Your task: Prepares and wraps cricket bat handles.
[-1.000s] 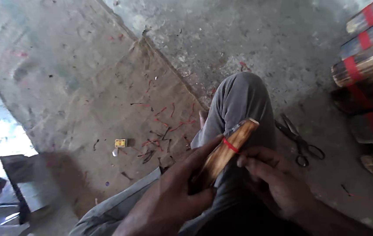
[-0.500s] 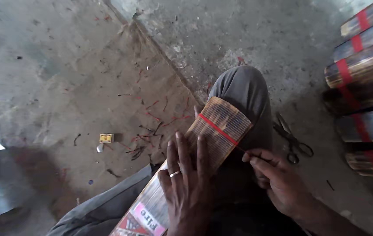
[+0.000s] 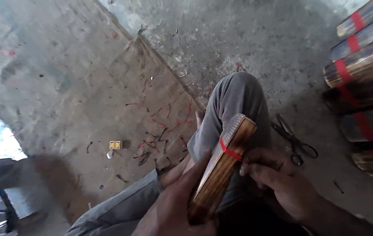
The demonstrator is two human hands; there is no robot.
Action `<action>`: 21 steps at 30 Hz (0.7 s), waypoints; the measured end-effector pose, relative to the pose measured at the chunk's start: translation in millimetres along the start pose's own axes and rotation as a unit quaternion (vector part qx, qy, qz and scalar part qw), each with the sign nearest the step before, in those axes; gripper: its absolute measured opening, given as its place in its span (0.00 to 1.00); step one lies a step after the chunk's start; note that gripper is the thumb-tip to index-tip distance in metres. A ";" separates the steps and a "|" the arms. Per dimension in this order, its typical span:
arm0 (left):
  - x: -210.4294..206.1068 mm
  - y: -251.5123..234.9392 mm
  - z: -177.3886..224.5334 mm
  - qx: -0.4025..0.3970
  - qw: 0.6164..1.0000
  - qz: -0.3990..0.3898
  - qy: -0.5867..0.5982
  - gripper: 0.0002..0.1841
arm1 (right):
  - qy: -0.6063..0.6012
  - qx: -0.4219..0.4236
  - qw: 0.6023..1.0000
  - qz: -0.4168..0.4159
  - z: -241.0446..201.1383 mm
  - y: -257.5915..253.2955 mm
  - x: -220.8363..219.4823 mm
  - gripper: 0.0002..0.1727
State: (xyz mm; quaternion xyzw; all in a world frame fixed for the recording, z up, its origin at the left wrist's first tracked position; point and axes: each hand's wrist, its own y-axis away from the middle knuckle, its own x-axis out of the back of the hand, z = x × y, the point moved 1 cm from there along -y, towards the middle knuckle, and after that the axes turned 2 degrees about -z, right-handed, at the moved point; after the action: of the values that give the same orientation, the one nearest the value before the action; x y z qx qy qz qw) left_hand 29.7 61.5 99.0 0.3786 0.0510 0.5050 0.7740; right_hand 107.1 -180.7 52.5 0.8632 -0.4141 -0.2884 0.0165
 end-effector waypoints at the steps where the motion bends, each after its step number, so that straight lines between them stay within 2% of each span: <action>1: 3.3 0.1 -1.0 -0.013 0.999 -0.030 0.038 0.52 | -0.036 0.002 0.999 -0.017 -0.3 -0.9 -1.0 0.10; 3: 7.9 -3.8 -8.8 -0.020 0.994 -0.073 0.081 0.47 | -0.094 -0.025 0.995 -0.021 2.7 -2.5 -0.9 0.10; 4: 8.7 -6.3 -14.8 -0.023 0.993 -0.068 0.096 0.43 | -0.108 -0.046 0.993 -0.006 5.2 -4.5 0.2 0.10; 6: 11.2 -8.5 -24.9 -0.046 0.993 -0.014 0.106 0.38 | -0.100 -0.059 0.993 0.019 7.6 -12.5 2.6 0.09; 8: 14.4 -2.6 -24.7 -0.069 0.992 0.099 0.024 0.37 | -0.062 -0.063 0.995 0.040 6.3 -20.3 3.5 0.10; 9: 11.0 1.9 -18.9 -0.070 0.980 0.175 -0.064 0.36 | -0.049 -0.070 0.995 0.046 6.0 -22.9 3.6 0.12; 11: -12.5 -0.3 -0.9 -0.058 0.912 0.309 -0.265 0.39 | -0.037 -0.088 0.994 0.053 5.1 -27.5 3.6 0.13; 14: -68.8 -28.1 3.4 0.007 0.807 0.368 -0.461 0.49 | -0.017 -0.117 0.989 0.085 7.5 -30.6 0.1 0.12; 16: -82.5 -46.1 -5.1 0.036 0.761 0.388 -0.518 0.44 | 0.001 -0.138 0.984 0.112 10.7 -23.1 3.3 0.11; 18: -80.9 -51.0 -8.0 0.032 0.751 0.394 -0.530 0.41 | -0.003 -0.145 0.981 0.126 18.8 -8.3 12.8 0.10; 21: -76.4 -50.2 -8.8 0.017 0.759 0.393 -0.519 0.41 | -0.044 -0.136 0.981 0.130 35.0 11.2 25.2 0.10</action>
State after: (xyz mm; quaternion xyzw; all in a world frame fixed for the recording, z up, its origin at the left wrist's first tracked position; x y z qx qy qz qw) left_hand 25.9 -6.7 37.7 0.5828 -0.5031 0.4900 0.4088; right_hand 93.7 -198.9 14.2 0.7778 -0.4801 -0.3756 0.1530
